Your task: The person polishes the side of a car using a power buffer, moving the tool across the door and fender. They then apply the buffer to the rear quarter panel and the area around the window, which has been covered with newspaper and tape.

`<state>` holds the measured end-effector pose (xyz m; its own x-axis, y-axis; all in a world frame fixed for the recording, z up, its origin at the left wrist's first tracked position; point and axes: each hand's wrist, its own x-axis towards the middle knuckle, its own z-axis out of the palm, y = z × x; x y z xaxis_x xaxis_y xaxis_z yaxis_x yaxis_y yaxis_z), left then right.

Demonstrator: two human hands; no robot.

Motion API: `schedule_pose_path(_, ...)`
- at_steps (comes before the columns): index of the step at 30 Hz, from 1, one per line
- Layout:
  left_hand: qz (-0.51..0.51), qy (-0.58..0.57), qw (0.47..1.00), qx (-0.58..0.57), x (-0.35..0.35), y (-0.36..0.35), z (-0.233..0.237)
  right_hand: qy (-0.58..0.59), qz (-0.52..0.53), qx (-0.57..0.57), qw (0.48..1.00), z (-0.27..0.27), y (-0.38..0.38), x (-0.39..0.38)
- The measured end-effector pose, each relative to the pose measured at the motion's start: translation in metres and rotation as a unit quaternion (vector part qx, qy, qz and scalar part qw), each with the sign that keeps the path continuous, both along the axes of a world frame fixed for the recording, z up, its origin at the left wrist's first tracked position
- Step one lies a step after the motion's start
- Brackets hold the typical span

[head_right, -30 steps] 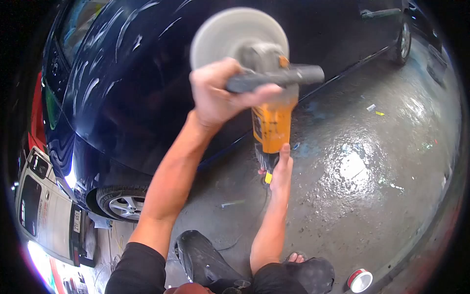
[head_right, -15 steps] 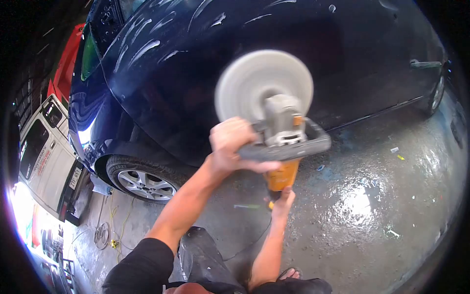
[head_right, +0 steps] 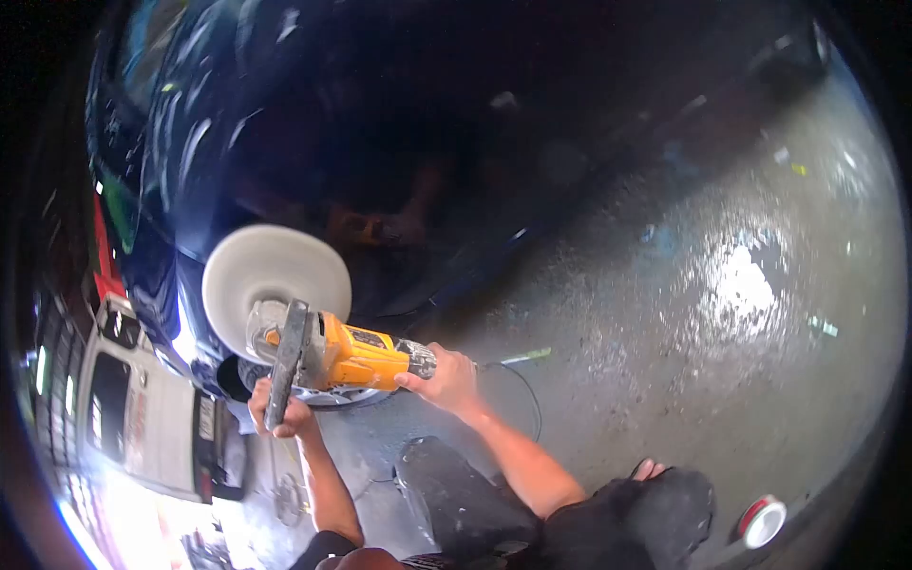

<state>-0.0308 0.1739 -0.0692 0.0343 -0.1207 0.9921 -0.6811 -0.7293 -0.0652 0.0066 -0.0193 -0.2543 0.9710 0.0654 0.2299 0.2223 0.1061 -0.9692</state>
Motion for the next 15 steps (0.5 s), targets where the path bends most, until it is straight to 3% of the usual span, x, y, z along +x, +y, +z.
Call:
schedule_pose_path(5, -0.037, 0.019, 0.997, 0.070, 0.032, -0.040, -0.002, 0.012, -0.038, 0.072, 0.997, -0.025, -0.028, 0.007)
schedule_pose_path(13, -0.104, 0.120, 0.976, 0.149, 0.117, -0.238, 0.048, 0.020, -0.154, 0.264, 0.952, -0.002, -0.156, 0.043)
schedule_pose_path(15, -0.129, 0.106, 0.973, 0.161, 0.139, -0.279, 0.057, 0.059, -0.138, 0.274, 0.950, -0.028, -0.176, 0.057)
